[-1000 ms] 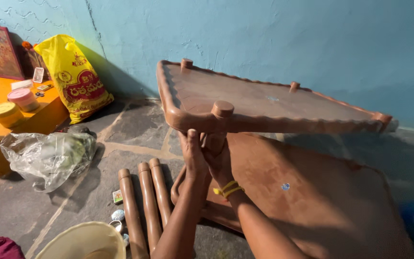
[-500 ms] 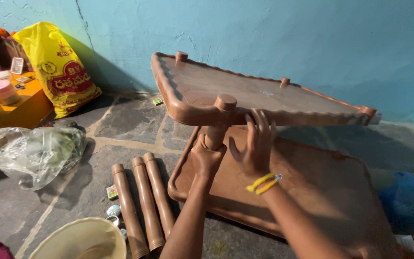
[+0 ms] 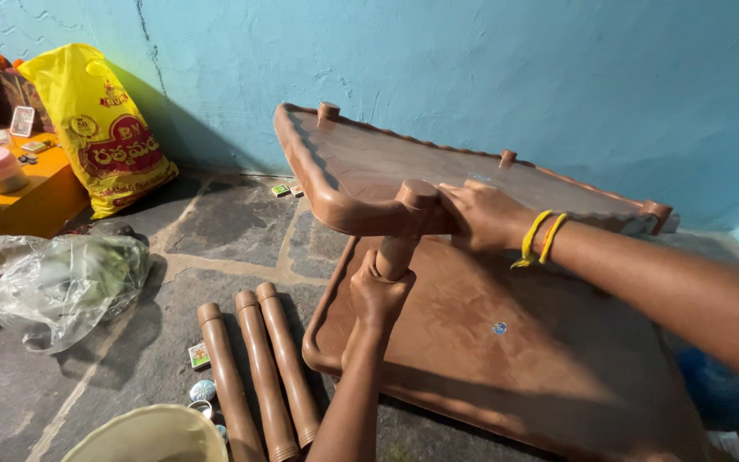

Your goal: The person assembles a brown plastic two-tiered stand by inserting cylindrical legs into the top and bottom trays. They align and press each leg into place, then place additional cylindrical pieces onto the top tray.

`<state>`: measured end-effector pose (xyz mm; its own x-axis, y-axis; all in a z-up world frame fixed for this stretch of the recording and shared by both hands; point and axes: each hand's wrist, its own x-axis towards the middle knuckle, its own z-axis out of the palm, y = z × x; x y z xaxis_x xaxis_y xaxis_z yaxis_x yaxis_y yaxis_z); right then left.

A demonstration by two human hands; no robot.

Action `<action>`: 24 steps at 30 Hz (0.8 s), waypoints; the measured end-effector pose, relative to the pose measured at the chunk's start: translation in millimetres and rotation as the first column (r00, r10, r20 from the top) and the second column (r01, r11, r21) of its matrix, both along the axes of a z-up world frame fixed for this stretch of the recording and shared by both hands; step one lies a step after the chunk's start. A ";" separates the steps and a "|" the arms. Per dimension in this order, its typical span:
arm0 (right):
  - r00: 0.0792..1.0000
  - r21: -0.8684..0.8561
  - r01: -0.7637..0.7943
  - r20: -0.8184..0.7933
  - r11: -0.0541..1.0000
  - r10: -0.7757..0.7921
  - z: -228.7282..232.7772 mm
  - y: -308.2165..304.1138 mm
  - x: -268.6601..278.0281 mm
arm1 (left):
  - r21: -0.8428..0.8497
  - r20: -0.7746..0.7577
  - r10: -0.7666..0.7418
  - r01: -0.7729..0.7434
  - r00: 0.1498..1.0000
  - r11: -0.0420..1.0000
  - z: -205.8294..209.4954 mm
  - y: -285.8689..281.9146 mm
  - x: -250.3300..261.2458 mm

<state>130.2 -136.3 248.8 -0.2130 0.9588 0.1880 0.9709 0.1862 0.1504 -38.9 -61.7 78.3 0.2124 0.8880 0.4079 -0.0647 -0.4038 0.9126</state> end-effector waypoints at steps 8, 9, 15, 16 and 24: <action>0.988 0.346 -0.027 -0.135 0.938 0.078 -29.8 1.5 -10.6 | 0.026 0.001 -0.006 0.006 1.000 1.000 2.9 -0.4 -1.0; 0.985 0.342 -0.093 -0.108 0.935 0.138 -29.2 5.0 -6.7 | 0.013 -0.017 -0.020 0.021 1.000 1.000 4.1 2.2 -2.9; 0.976 0.097 -0.031 -0.214 0.995 0.051 -14.2 21.5 5.3 | -0.134 0.003 -0.149 0.148 0.989 0.980 5.9 9.5 -8.7; 0.977 0.072 -0.023 -0.208 0.997 0.037 -11.7 27.3 3.5 | -0.125 0.000 -0.139 0.138 0.990 0.983 6.4 14.0 -10.8; 0.993 -0.014 0.036 -0.113 0.999 -0.037 5.6 44.9 -4.6 | -0.122 0.068 -0.108 0.116 0.992 0.986 0.5 23.4 -4.7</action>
<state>125.6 -91.4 254.5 -0.1561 0.9679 0.1972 0.9877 0.1517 0.0374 -43.5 -38.3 78.7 0.2913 0.9048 0.3106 -0.1604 -0.2738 0.9483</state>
